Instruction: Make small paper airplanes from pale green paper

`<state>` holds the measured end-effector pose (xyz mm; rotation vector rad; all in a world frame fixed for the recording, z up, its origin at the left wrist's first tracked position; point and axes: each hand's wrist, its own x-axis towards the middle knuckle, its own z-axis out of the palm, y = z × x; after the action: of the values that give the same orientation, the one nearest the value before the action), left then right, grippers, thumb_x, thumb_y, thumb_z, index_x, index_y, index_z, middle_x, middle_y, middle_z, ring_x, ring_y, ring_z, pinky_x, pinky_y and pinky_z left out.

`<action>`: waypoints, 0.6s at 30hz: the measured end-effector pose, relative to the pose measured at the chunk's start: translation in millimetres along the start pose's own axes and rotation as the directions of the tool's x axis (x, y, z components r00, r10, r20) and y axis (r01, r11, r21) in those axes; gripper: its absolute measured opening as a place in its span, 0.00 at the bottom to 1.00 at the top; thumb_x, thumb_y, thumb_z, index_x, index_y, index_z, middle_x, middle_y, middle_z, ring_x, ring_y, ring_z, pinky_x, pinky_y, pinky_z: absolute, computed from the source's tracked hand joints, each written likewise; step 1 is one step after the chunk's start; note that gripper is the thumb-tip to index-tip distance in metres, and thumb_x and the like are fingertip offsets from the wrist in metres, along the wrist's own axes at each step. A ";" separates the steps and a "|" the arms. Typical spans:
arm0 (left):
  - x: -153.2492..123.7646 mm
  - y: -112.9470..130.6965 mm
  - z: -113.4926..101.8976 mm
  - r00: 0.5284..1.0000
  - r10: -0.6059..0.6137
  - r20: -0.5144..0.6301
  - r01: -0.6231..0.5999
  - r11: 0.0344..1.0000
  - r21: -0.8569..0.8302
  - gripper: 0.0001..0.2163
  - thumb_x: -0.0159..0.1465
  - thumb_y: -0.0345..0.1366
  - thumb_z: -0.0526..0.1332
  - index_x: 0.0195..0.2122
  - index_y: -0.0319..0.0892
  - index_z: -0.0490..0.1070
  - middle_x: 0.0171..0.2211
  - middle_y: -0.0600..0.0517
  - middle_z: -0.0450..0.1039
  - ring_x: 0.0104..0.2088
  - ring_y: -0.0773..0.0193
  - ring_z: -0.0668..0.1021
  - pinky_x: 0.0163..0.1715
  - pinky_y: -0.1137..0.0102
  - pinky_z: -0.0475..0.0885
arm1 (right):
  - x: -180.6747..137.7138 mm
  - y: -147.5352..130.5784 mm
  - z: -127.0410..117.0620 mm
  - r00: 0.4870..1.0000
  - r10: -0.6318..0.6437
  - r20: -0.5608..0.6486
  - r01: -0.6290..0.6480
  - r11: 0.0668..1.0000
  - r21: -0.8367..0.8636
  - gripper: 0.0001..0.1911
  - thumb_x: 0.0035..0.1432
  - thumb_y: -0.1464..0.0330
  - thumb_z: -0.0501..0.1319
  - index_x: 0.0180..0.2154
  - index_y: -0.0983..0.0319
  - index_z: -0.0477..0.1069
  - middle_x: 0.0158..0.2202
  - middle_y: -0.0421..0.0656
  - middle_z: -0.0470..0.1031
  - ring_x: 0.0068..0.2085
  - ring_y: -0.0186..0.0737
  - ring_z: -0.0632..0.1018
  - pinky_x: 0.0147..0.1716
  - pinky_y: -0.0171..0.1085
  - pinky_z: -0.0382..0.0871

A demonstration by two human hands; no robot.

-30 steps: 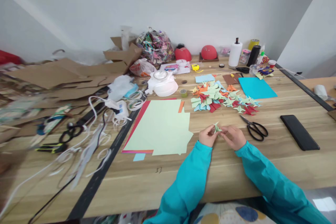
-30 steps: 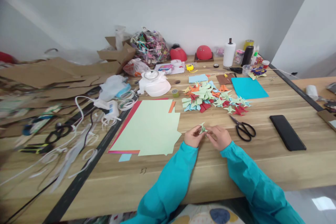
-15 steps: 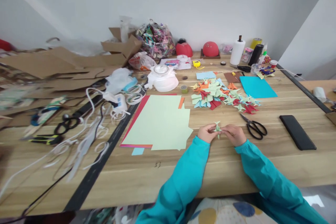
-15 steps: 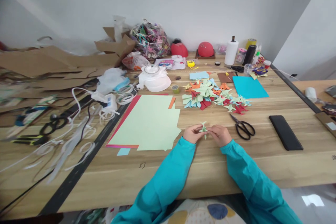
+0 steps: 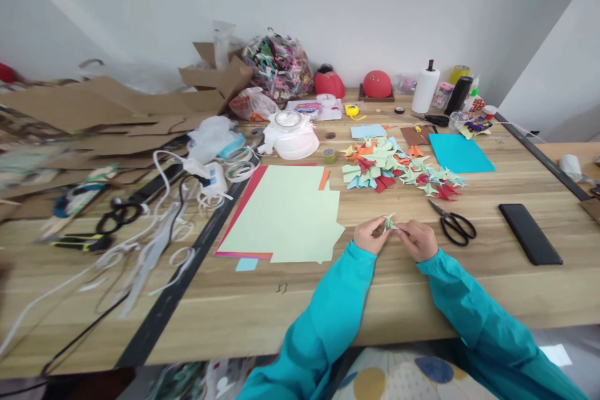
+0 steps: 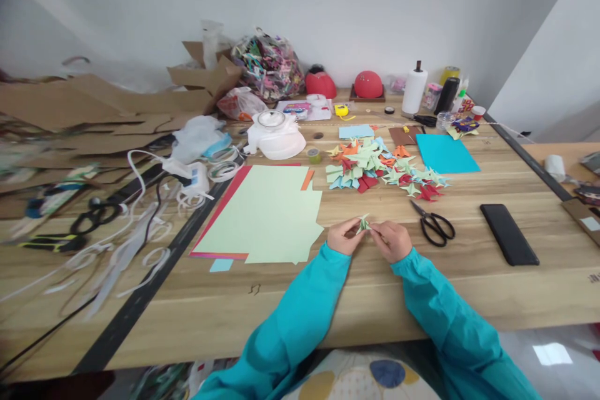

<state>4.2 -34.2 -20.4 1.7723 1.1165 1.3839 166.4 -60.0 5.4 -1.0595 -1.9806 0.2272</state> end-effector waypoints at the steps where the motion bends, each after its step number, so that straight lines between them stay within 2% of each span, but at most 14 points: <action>1: 0.3 -0.6 -0.5 1.000 0.020 -0.003 -0.020 1.000 0.022 0.14 0.51 0.37 0.64 0.39 0.41 0.76 0.30 0.48 0.78 0.26 0.64 0.77 0.29 0.69 0.75 | -0.1 0.1 -0.3 1.000 -0.028 -0.003 0.027 0.999 -0.024 0.11 0.58 0.70 0.54 0.41 0.59 0.73 0.28 0.45 0.76 0.28 0.38 0.75 0.28 0.36 0.70; 6: 0.1 -0.2 -1.0 0.994 0.106 0.014 -0.107 0.990 0.090 0.15 0.53 0.37 0.62 0.42 0.41 0.75 0.31 0.47 0.78 0.26 0.64 0.77 0.29 0.70 0.75 | 0.1 0.6 -2.1 0.987 -0.161 0.014 0.161 0.974 -0.160 0.13 0.57 0.73 0.54 0.43 0.60 0.72 0.32 0.46 0.78 0.28 0.38 0.75 0.28 0.36 0.68; 11: -0.4 3.9 -1.4 0.994 0.111 0.016 -0.112 0.988 0.107 0.15 0.54 0.39 0.62 0.42 0.41 0.75 0.34 0.46 0.78 0.31 0.62 0.78 0.32 0.69 0.75 | 1.1 -2.0 -4.8 0.959 -0.280 0.038 0.280 0.922 -0.266 0.13 0.56 0.75 0.55 0.42 0.61 0.72 0.32 0.46 0.79 0.27 0.38 0.74 0.27 0.37 0.67; 14: -0.2 6.4 -2.4 0.993 0.106 0.044 -0.111 0.987 0.120 0.14 0.55 0.39 0.62 0.42 0.42 0.74 0.35 0.46 0.78 0.31 0.62 0.78 0.32 0.70 0.75 | 1.2 -3.0 -6.8 0.952 -0.303 0.043 0.303 0.908 -0.290 0.13 0.55 0.75 0.55 0.42 0.62 0.72 0.32 0.46 0.79 0.28 0.38 0.75 0.28 0.37 0.67; 18: 0.6 8.6 -1.6 0.982 0.190 0.007 -0.190 0.977 0.100 0.13 0.55 0.38 0.64 0.41 0.40 0.75 0.33 0.46 0.78 0.31 0.63 0.79 0.33 0.71 0.75 | 0.6 -3.6 -11.1 0.947 -0.320 -0.002 0.305 0.906 -0.293 0.12 0.55 0.75 0.55 0.41 0.63 0.72 0.30 0.45 0.78 0.29 0.36 0.75 0.29 0.35 0.68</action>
<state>4.8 -37.7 -12.3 1.9933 1.0567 1.4638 172.5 -64.2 14.5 -0.8941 -2.1462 -0.2702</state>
